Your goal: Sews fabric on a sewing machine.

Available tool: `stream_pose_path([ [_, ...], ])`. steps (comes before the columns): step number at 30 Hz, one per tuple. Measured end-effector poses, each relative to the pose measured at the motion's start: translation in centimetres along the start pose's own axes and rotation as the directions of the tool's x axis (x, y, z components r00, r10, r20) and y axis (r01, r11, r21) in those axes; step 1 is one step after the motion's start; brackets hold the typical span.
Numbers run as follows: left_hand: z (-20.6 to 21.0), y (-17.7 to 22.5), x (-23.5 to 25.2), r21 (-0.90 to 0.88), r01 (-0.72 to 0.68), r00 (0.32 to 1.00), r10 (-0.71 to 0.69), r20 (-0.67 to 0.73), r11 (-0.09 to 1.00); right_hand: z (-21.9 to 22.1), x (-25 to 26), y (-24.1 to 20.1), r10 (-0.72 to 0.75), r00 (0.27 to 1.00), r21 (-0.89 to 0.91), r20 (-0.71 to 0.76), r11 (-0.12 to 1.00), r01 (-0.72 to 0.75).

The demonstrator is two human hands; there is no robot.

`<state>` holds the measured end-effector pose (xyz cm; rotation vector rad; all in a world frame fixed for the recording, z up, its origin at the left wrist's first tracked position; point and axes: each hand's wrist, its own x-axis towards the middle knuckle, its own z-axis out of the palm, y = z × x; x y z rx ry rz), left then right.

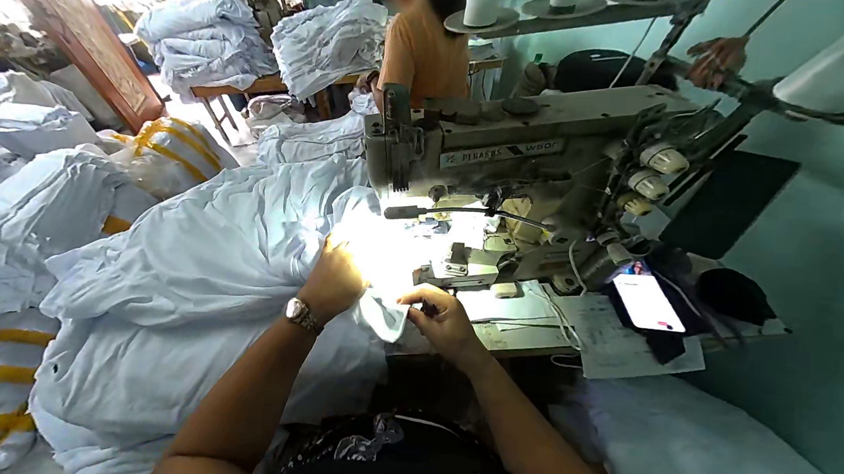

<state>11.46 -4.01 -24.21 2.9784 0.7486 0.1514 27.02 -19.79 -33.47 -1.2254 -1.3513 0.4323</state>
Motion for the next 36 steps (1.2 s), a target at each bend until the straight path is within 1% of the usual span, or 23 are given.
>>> stream_pose_path([
  [2, -0.1, -0.6, 0.8, -0.187, 0.096, 0.995, -0.102, -0.023, 0.978, 0.1, 0.2, 0.2, 0.009, 1.0, -0.029, -0.021, 1.0, -0.009],
  [4, 0.0, -1.2, 1.8, -0.288, 0.129, 0.987, -0.15, -0.051, 0.949, 0.1, 0.6, 0.5, 0.011, 0.999, -0.05, -0.049, 0.999, -0.014],
  [5, 0.3, -1.6, 2.2, -0.304, 0.117, 0.985, -0.149, -0.086, 0.946, 0.1, 0.9, 0.3, 0.016, 0.998, -0.062, -0.066, 0.998, -0.02],
  [7, 0.6, -1.7, 2.6, -0.293, 0.117, 0.979, -0.16, -0.127, 0.949, 0.1, 1.5, -0.3, 0.034, 0.995, -0.094, -0.095, 0.995, -0.043],
  [9, 0.3, -0.5, 2.0, -0.231, 0.14, 0.972, -0.178, -0.153, 0.963, 0.2, 1.5, -0.4, 0.03, 0.992, -0.12, -0.122, 0.992, -0.045],
  [11, 0.0, 0.8, 0.8, -0.092, 0.043, 0.975, -0.062, -0.215, 0.995, 0.4, 1.0, -0.1, 0.006, 0.991, -0.117, -0.131, 0.993, -0.022],
  [12, 0.1, 1.2, 0.1, -0.078, 0.003, 0.978, -0.019, -0.206, 0.997, 0.5, 0.7, 0.0, -0.005, 0.991, -0.111, -0.133, 0.994, -0.009],
  [14, 0.5, 1.5, -0.6, -0.12, -0.032, 0.984, 0.01, -0.178, 0.992, 0.7, 0.5, 0.1, -0.019, 0.989, -0.106, -0.146, 0.994, 0.003],
  [16, 0.9, 1.0, -0.4, -0.168, -0.032, 0.982, 0.0, -0.188, 0.985, 0.8, 0.9, 0.1, -0.022, 0.986, -0.125, -0.166, 0.992, 0.001],
  [19, 0.4, 0.0, 1.0, -0.232, 0.07, 0.989, -0.097, -0.109, 0.97, 1.1, 1.6, 0.3, -0.033, 0.976, -0.166, -0.213, 0.986, -0.003],
  [21, 0.6, -1.0, 2.0, -0.304, 0.112, 0.981, -0.155, -0.121, 0.946, 1.2, 1.6, 0.4, -0.05, 0.976, -0.159, -0.211, 0.987, 0.016],
  [22, 0.5, -1.4, 2.4, -0.333, 0.11, 0.973, -0.17, -0.156, 0.937, 1.2, 1.4, 0.2, -0.076, 0.975, -0.143, -0.207, 0.989, 0.046],
  [23, 0.5, -1.7, 2.8, -0.337, 0.079, 0.964, -0.159, -0.215, 0.938, 1.3, 1.1, 0.1, -0.123, 0.969, -0.133, -0.216, 0.986, 0.096],
  [25, 0.8, -2.0, 3.8, -0.292, -0.006, 0.924, -0.106, -0.367, 0.957, 1.4, 0.3, 0.1, -0.225, 0.941, -0.132, -0.252, 0.971, 0.197],
  [26, 1.4, -2.1, 4.4, -0.277, -0.021, 0.9, -0.103, -0.424, 0.961, 1.7, -0.3, 0.3, -0.251, 0.927, -0.126, -0.279, 0.967, 0.223],
  [27, 2.3, -2.5, 4.9, -0.289, -0.007, 0.882, -0.131, -0.453, 0.957, 2.1, -1.0, 0.8, -0.26, 0.915, -0.115, -0.308, 0.965, 0.236],
  [28, 3.3, -2.8, 5.2, -0.328, 0.025, 0.879, -0.177, -0.443, 0.944, 2.5, -1.7, 1.5, -0.258, 0.91, -0.107, -0.323, 0.966, 0.236],
  [29, 4.1, -3.1, 5.4, -0.368, 0.07, 0.889, -0.226, -0.4, 0.927, 3.0, -2.3, 2.5, -0.252, 0.914, -0.111, -0.317, 0.967, 0.228],
  [31, 4.8, -3.7, 5.7, -0.414, 0.165, 0.907, -0.303, -0.292, 0.895, 3.8, -3.2, 4.1, -0.252, 0.933, -0.178, -0.257, 0.961, 0.21],
  [34, 4.7, -3.6, 5.8, -0.36, 0.258, 0.917, -0.345, -0.202, 0.897, 4.1, -3.3, 4.5, -0.274, 0.953, -0.29, -0.13, 0.93, 0.228],
  [36, 4.6, -3.5, 6.1, -0.309, 0.283, 0.918, -0.35, -0.187, 0.908, 4.1, -3.2, 4.6, -0.275, 0.954, -0.316, -0.123, 0.922, 0.225],
])
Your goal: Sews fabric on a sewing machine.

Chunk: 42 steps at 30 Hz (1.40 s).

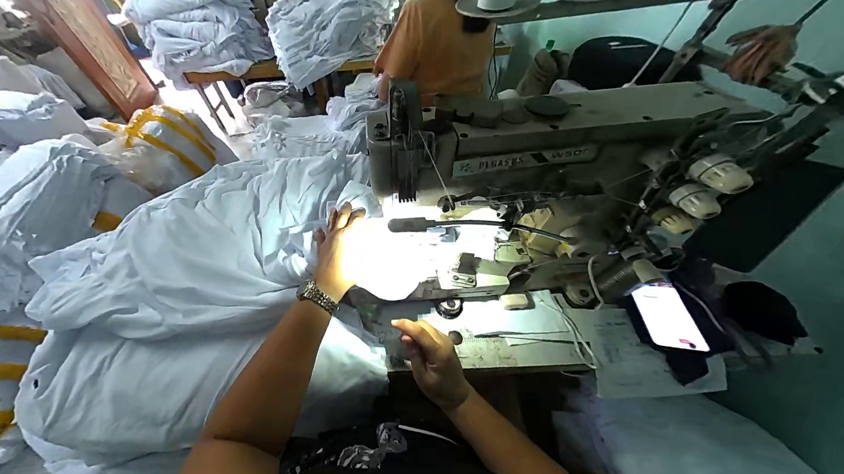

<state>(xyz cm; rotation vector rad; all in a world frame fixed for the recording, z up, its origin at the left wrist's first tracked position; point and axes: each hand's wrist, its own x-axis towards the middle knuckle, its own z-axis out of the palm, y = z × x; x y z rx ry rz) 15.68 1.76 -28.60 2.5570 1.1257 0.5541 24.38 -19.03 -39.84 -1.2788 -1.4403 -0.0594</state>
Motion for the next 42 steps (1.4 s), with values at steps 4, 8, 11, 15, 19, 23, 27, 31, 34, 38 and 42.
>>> stream_pose_path([
  [4, -0.2, 0.5, -0.4, -0.057, -0.045, 0.998, 0.042, -0.056, 0.997, 0.0, 0.0, 0.1, 0.027, 0.999, -0.022, 0.029, 0.999, -0.026],
  [8, -1.0, 1.3, -0.8, -0.087, -0.13, 0.986, 0.12, -0.112, 0.988, -1.9, 1.4, -0.1, 0.094, 0.995, 0.182, -0.037, 0.98, -0.086],
  [11, -1.0, 1.1, -0.6, -0.092, -0.122, 0.989, 0.113, -0.093, 0.988, -10.1, 5.0, -1.2, 0.155, 0.893, 0.08, -0.422, 0.988, -0.134],
  [15, -0.5, 0.8, -0.4, -0.019, -0.074, 0.997, 0.074, -0.025, 0.997, -23.1, 12.0, -0.7, 0.193, 0.458, 0.077, -0.868, 0.962, -0.261],
  [19, -0.6, 1.0, -0.5, -0.021, -0.045, 0.999, 0.045, -0.011, 0.999, -31.0, 16.7, 4.2, 0.32, 0.578, 0.15, -0.751, 0.935, -0.322],
  [23, -0.5, 1.1, -0.4, -0.009, -0.033, 0.999, 0.033, 0.006, 0.999, -32.5, 18.6, 6.0, 0.339, 0.816, 0.11, -0.468, 0.939, -0.327],
  [27, -0.3, 1.0, -0.2, 0.02, -0.032, 0.999, 0.031, 0.009, 0.999, -34.0, 19.7, 6.5, 0.423, 0.796, 0.155, -0.433, 0.905, -0.397],
  [31, -0.7, 1.3, -0.3, -0.061, -0.045, 0.999, 0.044, -0.012, 0.997, -34.4, 20.0, 7.1, 0.438, 0.776, 0.185, -0.454, 0.898, -0.398],
  [34, -0.6, 1.0, 0.0, -0.122, -0.148, 0.988, 0.14, -0.07, 0.982, -33.6, 19.8, 7.0, 0.395, 0.781, 0.253, -0.484, 0.918, -0.306],
  [38, -0.3, 0.5, 1.0, -0.135, -0.365, 0.926, 0.344, -0.156, 0.921, -31.3, 17.8, 6.3, 0.271, 0.826, 0.187, -0.494, 0.961, -0.204],
  [42, -2.2, 0.3, 4.2, -0.189, -0.346, 0.937, 0.329, -0.116, 0.919, -31.3, 17.2, 6.8, 0.284, 0.818, 0.193, -0.5, 0.958, -0.214],
])
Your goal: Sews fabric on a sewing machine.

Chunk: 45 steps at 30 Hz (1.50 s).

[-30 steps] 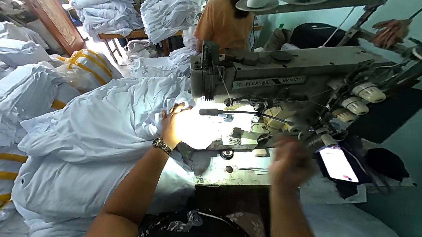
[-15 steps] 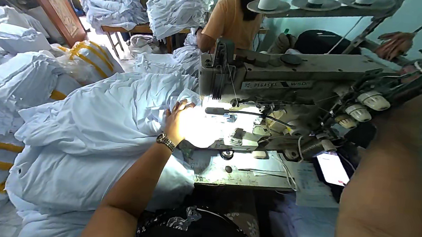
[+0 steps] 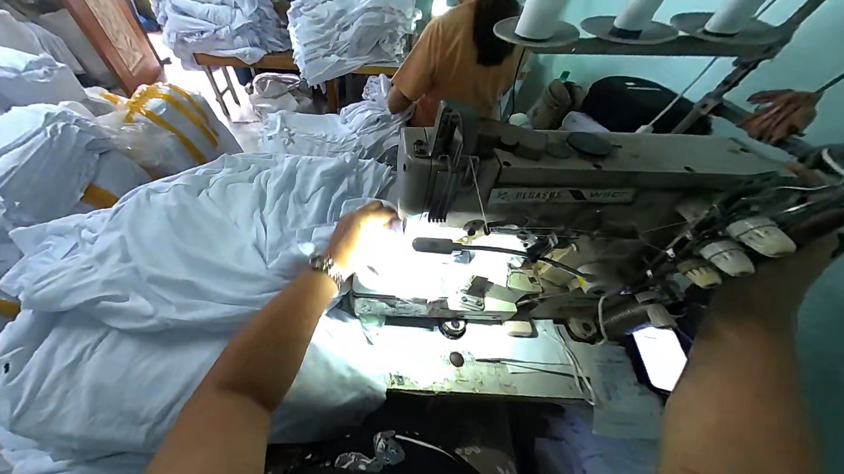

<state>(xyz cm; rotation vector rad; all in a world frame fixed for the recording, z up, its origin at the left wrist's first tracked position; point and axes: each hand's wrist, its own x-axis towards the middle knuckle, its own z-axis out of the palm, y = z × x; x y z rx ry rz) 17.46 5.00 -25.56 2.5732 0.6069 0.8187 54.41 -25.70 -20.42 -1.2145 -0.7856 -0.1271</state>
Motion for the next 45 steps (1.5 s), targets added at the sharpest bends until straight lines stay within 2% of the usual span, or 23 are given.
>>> stream_pose_path([
  [2, -1.3, -2.6, 2.1, 0.167, 0.102, 0.991, -0.116, 0.071, 0.981, -0.7, -0.2, -0.3, 0.094, 0.989, -0.169, -0.118, 0.979, -0.113],
  [4, -3.5, -4.9, 2.5, 0.221, 0.218, 0.974, -0.225, 0.005, 0.951, -0.8, -1.0, -2.2, 0.106, 0.955, -0.4, -0.277, 0.891, -0.215],
  [7, -6.4, -4.9, -1.2, 0.142, 0.316, 0.936, -0.283, -0.209, 0.938, -0.6, -5.7, -4.3, -0.005, 0.892, -0.294, -0.452, 0.945, -0.143],
  [9, -7.8, -2.7, -4.9, 0.064, 0.353, 0.911, -0.327, -0.252, 0.934, 0.6, -10.2, -4.9, -0.034, 0.865, -0.181, -0.5, 0.981, -0.065],
  [12, -9.5, 1.2, -9.7, -0.063, 0.36, 0.903, -0.365, -0.226, 0.931, 4.5, -17.0, -5.8, -0.103, 0.962, -0.143, -0.252, 0.987, 0.068],
  [14, -9.8, 2.4, -11.3, -0.138, 0.337, 0.911, -0.359, -0.203, 0.931, 7.9, -20.7, -5.9, -0.09, 0.99, -0.183, 0.105, 0.977, 0.108],
  [15, -9.9, 2.9, -12.0, -0.172, 0.323, 0.917, -0.352, -0.186, 0.931, 9.9, -21.9, -5.6, -0.026, 0.951, -0.221, 0.309, 0.97, 0.099],
  [17, -9.7, 3.6, -13.3, -0.217, 0.297, 0.927, -0.335, -0.168, 0.93, 13.9, -23.2, -4.9, 0.159, 0.77, -0.336, 0.617, 0.939, 0.075],
  [19, -9.3, 4.1, -14.1, -0.212, 0.284, 0.934, -0.32, -0.158, 0.935, 17.1, -23.7, -4.9, 0.156, 0.689, -0.396, 0.708, 0.896, 0.204],
  [23, -8.8, 4.8, -15.0, -0.182, 0.243, 0.955, -0.268, -0.13, 0.953, 22.8, -22.7, -5.0, -0.045, 0.715, -0.474, 0.697, 0.72, 0.507],
  [25, -9.3, 5.6, -16.1, -0.34, 0.173, 0.981, -0.194, -0.026, 0.924, 24.2, -22.4, -4.9, -0.031, 0.691, -0.482, 0.723, 0.694, 0.535],
  [27, -11.6, 7.4, -17.9, -0.702, -0.002, 0.993, 0.083, 0.081, 0.712, 24.4, -21.9, -5.6, -0.046, 0.697, -0.45, 0.716, 0.733, 0.51],
  [29, -14.4, 9.4, -20.4, -0.929, -0.03, 0.893, 0.428, 0.141, 0.369, 23.4, -21.6, -5.9, -0.017, 0.711, -0.413, 0.703, 0.804, 0.427],
  [30, -15.3, 9.9, -21.3, -0.97, 0.019, 0.857, 0.496, 0.141, 0.244, 22.8, -21.6, -5.4, 0.008, 0.727, -0.388, 0.687, 0.849, 0.358],
  [31, -15.7, 9.2, -21.9, -0.975, 0.052, 0.883, 0.446, 0.146, 0.217, 22.3, -21.7, -4.7, 0.032, 0.748, -0.353, 0.662, 0.895, 0.274],
  [32, -15.4, 7.5, -22.0, -0.944, 0.05, 0.949, 0.28, 0.147, 0.326, 22.2, -21.9, -4.2, 0.041, 0.774, -0.303, 0.632, 0.932, 0.197],
  [33, -14.4, 4.8, -21.5, -0.83, 0.067, 0.984, 0.102, 0.147, 0.553, 22.2, -22.0, -4.3, 0.046, 0.79, -0.249, 0.612, 0.959, 0.137],
  [34, -13.1, 1.9, -20.8, -0.555, 0.142, 0.983, -0.053, 0.174, 0.82, 22.4, -22.1, -4.6, 0.05, 0.795, -0.212, 0.605, 0.972, 0.1],
  [35, -11.4, -0.3, -20.4, -0.221, 0.256, 0.952, -0.205, 0.229, 0.941, 22.8, -22.4, -5.0, 0.057, 0.791, -0.191, 0.609, 0.979, 0.077],
  [37, -7.8, -2.3, -20.9, 0.098, 0.321, 0.899, -0.336, 0.282, 0.942, 23.8, -23.2, -5.6, 0.068, 0.762, -0.162, 0.644, 0.986, 0.049],
  [40, -6.3, -0.9, -20.9, 0.183, 0.225, 0.895, -0.277, 0.349, 0.957, 26.4, -24.0, -6.0, 0.094, 0.691, -0.142, 0.716, 0.99, 0.013],
  [42, -6.8, -0.1, -21.4, 0.094, 0.21, 0.881, -0.23, 0.413, 0.973, 28.6, -24.6, -5.9, 0.092, 0.639, -0.107, 0.764, 0.994, -0.015],
  [45, -7.6, 1.1, -22.4, -0.258, 0.081, 0.917, 0.03, 0.398, 0.963, 32.6, -24.4, -6.1, 0.049, 0.589, -0.064, 0.807, 0.998, 0.006],
])
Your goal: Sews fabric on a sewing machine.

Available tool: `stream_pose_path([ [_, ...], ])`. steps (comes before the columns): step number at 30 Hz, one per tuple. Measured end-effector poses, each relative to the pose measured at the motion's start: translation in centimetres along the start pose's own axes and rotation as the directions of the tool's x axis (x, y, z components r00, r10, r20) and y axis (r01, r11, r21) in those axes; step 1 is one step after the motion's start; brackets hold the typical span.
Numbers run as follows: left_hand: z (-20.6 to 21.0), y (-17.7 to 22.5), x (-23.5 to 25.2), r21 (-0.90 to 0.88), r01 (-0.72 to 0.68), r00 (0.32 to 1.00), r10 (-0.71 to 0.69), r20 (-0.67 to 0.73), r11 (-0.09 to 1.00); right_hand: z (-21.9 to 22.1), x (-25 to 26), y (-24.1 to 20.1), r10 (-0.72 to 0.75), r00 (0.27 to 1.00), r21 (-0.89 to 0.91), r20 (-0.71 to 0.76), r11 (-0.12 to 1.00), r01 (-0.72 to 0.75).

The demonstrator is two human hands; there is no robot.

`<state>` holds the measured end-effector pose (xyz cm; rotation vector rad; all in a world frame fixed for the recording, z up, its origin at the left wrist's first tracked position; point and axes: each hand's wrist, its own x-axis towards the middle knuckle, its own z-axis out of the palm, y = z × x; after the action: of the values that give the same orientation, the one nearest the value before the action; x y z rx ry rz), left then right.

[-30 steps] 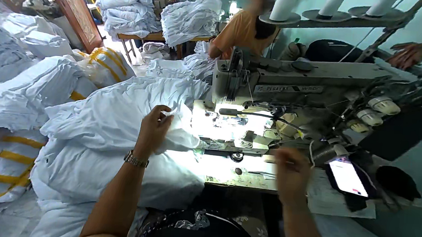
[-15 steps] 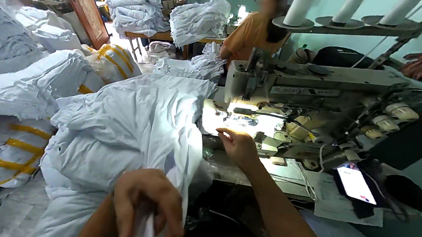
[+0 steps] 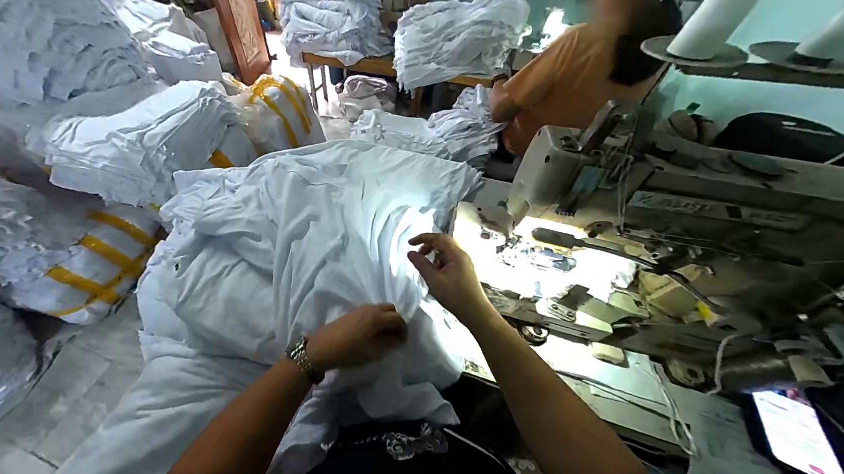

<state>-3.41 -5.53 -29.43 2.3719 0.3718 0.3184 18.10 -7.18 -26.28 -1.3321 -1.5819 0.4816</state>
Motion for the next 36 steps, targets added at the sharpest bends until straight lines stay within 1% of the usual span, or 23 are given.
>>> stream_pose_path([
  [3, -0.8, 1.0, -1.8, -0.402, -0.119, 0.974, 0.186, 0.131, 0.908, 2.2, 4.4, 0.6, 0.009, 1.0, -0.095, 0.025, 0.995, -0.006],
  [5, -2.6, 1.0, -3.0, -0.657, -0.079, 0.954, 0.248, 0.168, 0.75, 3.4, 7.3, 0.8, 0.151, 0.986, -0.232, 0.067, 0.964, -0.132],
  [6, -3.7, 0.8, -3.7, -0.692, -0.078, 0.968, 0.222, 0.121, 0.718, 4.0, 8.4, 1.0, 0.259, 0.961, -0.315, 0.096, 0.924, -0.217],
  [8, -6.4, -0.5, -4.4, -0.532, -0.078, 0.99, 0.001, -0.144, 0.843, 5.9, 9.7, 2.0, 0.459, 0.879, -0.478, 0.13, 0.805, -0.35],
  [9, -7.4, -2.0, -4.4, -0.37, 0.012, 0.939, -0.138, -0.315, 0.929, 6.8, 9.7, 2.8, 0.514, 0.849, -0.52, 0.124, 0.762, -0.386],
  [10, -8.0, -4.4, -4.2, -0.237, 0.159, 0.843, -0.257, -0.474, 0.958, 7.6, 9.3, 3.4, 0.54, 0.834, -0.53, 0.111, 0.743, -0.41],
  [11, -8.2, -7.2, -4.0, -0.189, 0.293, 0.724, -0.347, -0.596, 0.937, 8.1, 8.8, 3.9, 0.537, 0.838, -0.517, 0.1, 0.747, -0.417],
  [13, -7.6, -12.2, -3.7, -0.222, 0.459, 0.507, -0.459, -0.729, 0.86, 8.0, 7.0, 3.7, 0.464, 0.868, -0.461, 0.177, 0.818, -0.344],
  [14, -7.2, -13.0, -3.5, -0.22, 0.482, 0.45, -0.456, -0.768, 0.848, 7.4, 5.6, 3.0, 0.391, 0.876, -0.408, 0.284, 0.876, -0.258],
  [16, -6.5, -12.7, -2.8, -0.135, 0.466, 0.399, -0.343, -0.85, 0.875, 5.5, 1.9, 0.8, 0.15, 0.852, -0.243, 0.501, 0.97, -0.028],
  [18, -6.9, -11.5, -2.8, -0.089, 0.47, 0.367, -0.287, -0.885, 0.878, 2.6, -1.8, -1.6, -0.093, 0.745, -0.065, 0.661, 0.981, 0.181],
  [19, -7.6, -10.9, -3.1, -0.053, 0.489, 0.386, -0.271, -0.882, 0.87, 1.0, -3.3, -2.8, -0.184, 0.686, 0.017, 0.704, 0.97, 0.242],
  [20, -8.5, -10.3, -3.5, 0.007, 0.503, 0.442, -0.251, -0.861, 0.864, -0.8, -4.4, -3.8, -0.263, 0.634, 0.094, 0.727, 0.953, 0.287],
  [23, -11.6, -9.5, -3.9, 0.242, 0.543, 0.703, -0.278, -0.655, 0.804, -6.2, -6.2, -7.1, -0.472, 0.499, 0.323, 0.727, 0.876, 0.358],
  [24, -12.2, -9.6, -4.1, 0.297, 0.552, 0.769, -0.338, -0.543, 0.779, -8.0, -6.5, -8.3, -0.53, 0.475, 0.364, 0.703, 0.841, 0.4],
  [26, -12.9, -9.3, -4.5, 0.395, 0.53, 0.847, -0.447, -0.288, 0.75, -11.8, -7.1, -10.0, -0.596, 0.506, 0.346, 0.623, 0.79, 0.506],
  [27, -13.2, -8.6, -4.7, 0.417, 0.508, 0.856, -0.497, -0.144, 0.753, -13.6, -7.4, -10.6, -0.608, 0.541, 0.32, 0.581, 0.782, 0.535],
  [29, -13.9, -5.6, -5.2, 0.343, 0.51, 0.804, -0.579, 0.136, 0.789, -16.4, -7.9, -11.6, -0.599, 0.603, 0.296, 0.527, 0.794, 0.53],
  [30, -14.2, -4.2, -5.7, 0.201, 0.545, 0.786, -0.579, 0.216, 0.814, -17.4, -8.2, -12.0, -0.585, 0.605, 0.317, 0.541, 0.807, 0.498],
  [31, -14.2, -3.2, -6.3, 0.026, 0.576, 0.787, -0.562, 0.255, 0.817, -18.0, -8.3, -12.2, -0.58, 0.569, 0.349, 0.583, 0.811, 0.469],
  [33, -13.4, -2.1, -7.4, -0.239, 0.578, 0.815, -0.534, 0.225, 0.78, -18.2, -8.6, -12.1, -0.594, 0.465, 0.428, 0.656, 0.801, 0.419],
  [35, -11.6, -2.6, -7.2, -0.22, 0.587, 0.809, -0.577, 0.113, 0.779, -18.3, -9.2, -12.2, -0.593, 0.414, 0.434, 0.69, 0.798, 0.419],
  [36, -10.6, -3.4, -6.7, -0.101, 0.59, 0.808, -0.584, 0.084, 0.801, -18.5, -9.6, -12.4, -0.584, 0.429, 0.405, 0.689, 0.802, 0.439],
])
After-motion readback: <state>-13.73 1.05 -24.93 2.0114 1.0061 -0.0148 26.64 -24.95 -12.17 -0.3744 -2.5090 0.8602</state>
